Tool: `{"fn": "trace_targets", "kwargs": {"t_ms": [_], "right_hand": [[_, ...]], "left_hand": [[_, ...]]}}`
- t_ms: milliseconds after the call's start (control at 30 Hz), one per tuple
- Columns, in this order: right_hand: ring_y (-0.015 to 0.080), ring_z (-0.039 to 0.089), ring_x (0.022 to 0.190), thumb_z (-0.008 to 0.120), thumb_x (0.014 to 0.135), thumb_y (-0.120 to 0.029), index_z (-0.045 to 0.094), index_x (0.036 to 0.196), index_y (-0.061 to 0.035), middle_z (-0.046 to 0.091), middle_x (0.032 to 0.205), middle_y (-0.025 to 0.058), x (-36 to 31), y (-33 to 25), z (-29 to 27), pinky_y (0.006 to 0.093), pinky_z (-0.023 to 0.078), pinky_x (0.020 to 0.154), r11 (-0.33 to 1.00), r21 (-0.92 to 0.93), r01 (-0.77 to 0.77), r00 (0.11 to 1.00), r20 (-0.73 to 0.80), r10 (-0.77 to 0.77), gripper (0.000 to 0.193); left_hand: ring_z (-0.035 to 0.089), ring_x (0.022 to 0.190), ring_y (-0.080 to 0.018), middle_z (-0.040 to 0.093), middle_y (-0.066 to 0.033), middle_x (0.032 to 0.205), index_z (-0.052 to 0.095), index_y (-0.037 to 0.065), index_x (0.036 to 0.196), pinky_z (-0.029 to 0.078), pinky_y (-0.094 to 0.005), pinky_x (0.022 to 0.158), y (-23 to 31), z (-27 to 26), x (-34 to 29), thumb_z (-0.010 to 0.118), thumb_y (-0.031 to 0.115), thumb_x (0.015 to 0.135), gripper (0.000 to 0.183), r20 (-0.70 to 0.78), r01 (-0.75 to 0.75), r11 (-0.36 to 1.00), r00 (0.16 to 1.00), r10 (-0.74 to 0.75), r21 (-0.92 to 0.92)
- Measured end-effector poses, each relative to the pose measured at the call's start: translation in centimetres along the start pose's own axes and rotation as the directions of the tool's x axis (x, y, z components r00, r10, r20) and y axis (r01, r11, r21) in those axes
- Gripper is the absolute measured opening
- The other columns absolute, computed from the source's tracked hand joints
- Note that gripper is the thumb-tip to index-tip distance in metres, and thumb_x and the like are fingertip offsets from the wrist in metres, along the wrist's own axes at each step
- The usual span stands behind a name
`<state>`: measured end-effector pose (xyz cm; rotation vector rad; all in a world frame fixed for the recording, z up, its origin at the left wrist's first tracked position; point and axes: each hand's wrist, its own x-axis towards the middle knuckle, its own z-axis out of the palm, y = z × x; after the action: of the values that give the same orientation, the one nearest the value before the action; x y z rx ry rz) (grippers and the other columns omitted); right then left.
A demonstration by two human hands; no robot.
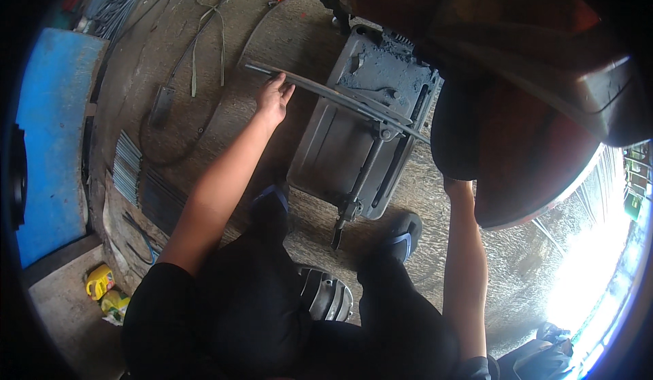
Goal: Cutting a thin metal rod using a power chop saw.
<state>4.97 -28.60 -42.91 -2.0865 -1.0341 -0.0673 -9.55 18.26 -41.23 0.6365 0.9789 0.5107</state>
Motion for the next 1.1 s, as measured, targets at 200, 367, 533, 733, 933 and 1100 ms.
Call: {"fn": "trace_targets", "kwargs": {"t_ms": [200, 367, 533, 733, 933, 1100], "right_hand": [[0.0135, 0.056, 0.087, 0.062, 0.086, 0.001, 0.056, 0.114, -0.0031, 0.056, 0.100, 0.0030, -1.2, 2.1, 0.1, 0.0241, 0.049, 0.078, 0.977, -0.010, -0.211, 0.977, 0.013, 0.211, 0.029], [0.0146, 0.061, 0.084, 0.067, 0.086, -0.014, 0.057, 0.113, -0.0055, 0.061, 0.098, 0.0053, -0.1, 1.1, -0.4, 0.0249, 0.053, 0.073, -0.087, 0.842, -0.532, 0.444, 0.365, 0.818, 0.030], [0.0183, 0.064, 0.093, 0.071, 0.084, -0.019, 0.056, 0.116, -0.0085, 0.064, 0.107, 0.0075, -1.0, 2.4, -0.7, 0.0285, 0.055, 0.078, -0.023, 0.876, -0.482, 0.518, 0.306, 0.799, 0.036], [0.0224, 0.062, 0.105, 0.068, 0.086, -0.015, 0.056, 0.121, -0.0092, 0.063, 0.117, 0.0098, -1.8, 2.8, -1.2, 0.0322, 0.052, 0.087, -0.030, 0.887, -0.461, 0.471, 0.274, 0.838, 0.038], [0.0292, 0.056, 0.117, 0.060, 0.088, -0.011, 0.059, 0.122, -0.0083, 0.060, 0.124, 0.0144, -0.7, -2.6, -4.4, 0.0398, 0.042, 0.099, 0.938, -0.338, -0.072, 0.995, 0.043, 0.092, 0.034], [0.0311, 0.055, 0.117, 0.058, 0.088, -0.012, 0.060, 0.121, -0.0083, 0.059, 0.125, 0.0160, -0.9, -2.3, -5.2, 0.0409, 0.040, 0.100, 0.916, -0.334, -0.221, 0.971, 0.014, 0.239, 0.033]], "left_hand": [[0.058, 0.085, -0.0148, 0.060, -0.0036, 0.096, 0.058, 0.006, 0.104, 0.055, -0.0291, 0.080, -0.4, 0.3, -0.2, 0.065, 0.010, 0.088, 0.018, -0.006, -0.001, 1.000, 1.000, 0.001, -0.010], [0.059, 0.079, -0.0123, 0.062, -0.0021, 0.094, 0.061, 0.007, 0.105, 0.053, -0.0264, 0.074, -1.1, 0.4, -0.1, 0.066, 0.010, 0.088, 0.018, -0.032, -0.009, 1.000, 0.999, 0.009, -0.003], [0.058, 0.087, -0.0108, 0.062, 0.0035, 0.096, 0.059, 0.014, 0.102, 0.046, -0.0269, 0.078, -1.5, 0.0, 0.1, 0.072, 0.018, 0.084, 0.022, -0.035, 0.018, 0.994, 0.999, -0.015, 0.109], [0.059, 0.086, -0.0105, 0.063, 0.0045, 0.096, 0.060, 0.015, 0.101, 0.044, -0.0263, 0.077, -2.2, 0.2, 0.0, 0.072, 0.018, 0.084, 0.021, -0.013, 0.017, 0.995, 1.000, -0.016, 0.095], [0.059, 0.081, -0.0099, 0.065, 0.0022, 0.094, 0.063, 0.009, 0.107, 0.044, -0.0230, 0.069, -3.1, 1.0, -0.7, 0.068, 0.015, 0.087, 0.021, -0.032, 0.014, 0.994, 0.999, -0.011, 0.106], [0.060, 0.084, -0.0132, 0.064, 0.0000, 0.095, 0.060, 0.010, 0.101, 0.045, -0.0263, 0.075, -3.4, 1.0, -1.2, 0.070, 0.014, 0.085, 0.020, 0.031, 0.013, 0.996, 0.999, -0.016, 0.087]]}}
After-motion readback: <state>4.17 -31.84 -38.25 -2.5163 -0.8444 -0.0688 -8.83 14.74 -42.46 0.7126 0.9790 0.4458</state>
